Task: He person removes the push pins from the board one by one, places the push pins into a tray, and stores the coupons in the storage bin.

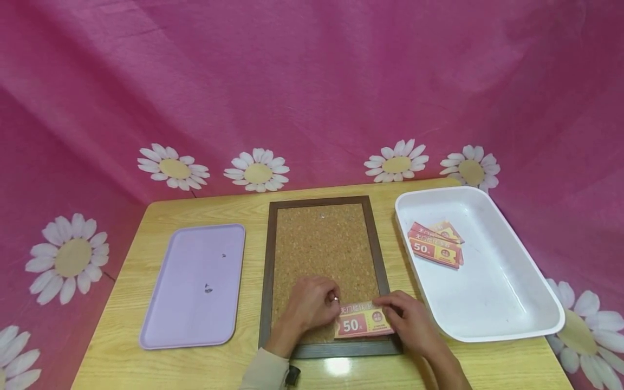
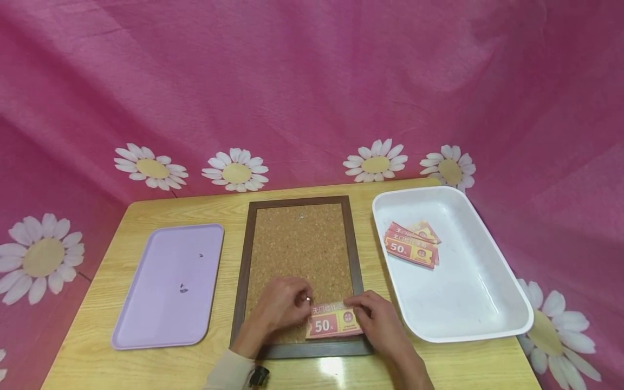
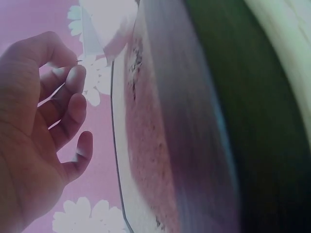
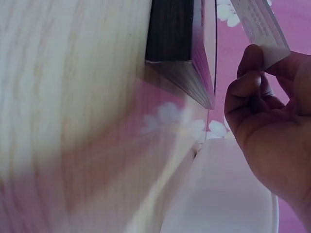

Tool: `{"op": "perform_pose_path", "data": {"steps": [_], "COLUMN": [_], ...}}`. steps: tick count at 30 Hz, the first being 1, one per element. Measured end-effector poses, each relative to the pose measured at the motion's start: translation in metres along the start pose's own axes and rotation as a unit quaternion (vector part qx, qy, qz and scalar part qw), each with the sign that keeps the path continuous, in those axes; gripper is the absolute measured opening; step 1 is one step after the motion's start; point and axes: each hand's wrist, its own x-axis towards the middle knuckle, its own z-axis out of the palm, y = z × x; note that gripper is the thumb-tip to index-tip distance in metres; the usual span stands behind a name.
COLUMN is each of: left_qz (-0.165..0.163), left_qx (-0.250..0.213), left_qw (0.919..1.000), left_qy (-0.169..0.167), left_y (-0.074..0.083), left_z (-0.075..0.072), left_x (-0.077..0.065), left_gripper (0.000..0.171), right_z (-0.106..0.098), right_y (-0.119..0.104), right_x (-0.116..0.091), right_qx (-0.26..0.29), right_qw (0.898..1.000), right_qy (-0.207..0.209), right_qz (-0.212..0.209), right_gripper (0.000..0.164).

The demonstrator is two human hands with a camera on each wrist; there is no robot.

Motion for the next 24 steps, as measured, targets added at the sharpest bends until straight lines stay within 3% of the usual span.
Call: {"op": "perform_pose_path", "data": {"steps": [9,24], "left_qz": [-0.022,-0.039], "left_qx": [0.005,-0.001], "left_qw": [0.9997,0.9992], "left_qy": [0.000,0.006], "left_y": [-0.007,-0.018], "left_z": [-0.008,-0.021], "left_x": [-0.004,-0.009], "left_gripper": [0.004,0.005], "right_z": [-0.009,-0.030], "right_y": [-0.007,-0.014], "right_x": [0.006,0.021], "right_qx": [0.015,-0.020], "right_qw": [0.999,1.000], "right_qy": [-0.023,-0.004], "right_qz": [0.034,-0.002], "right_gripper": [0.021,0.022]}}
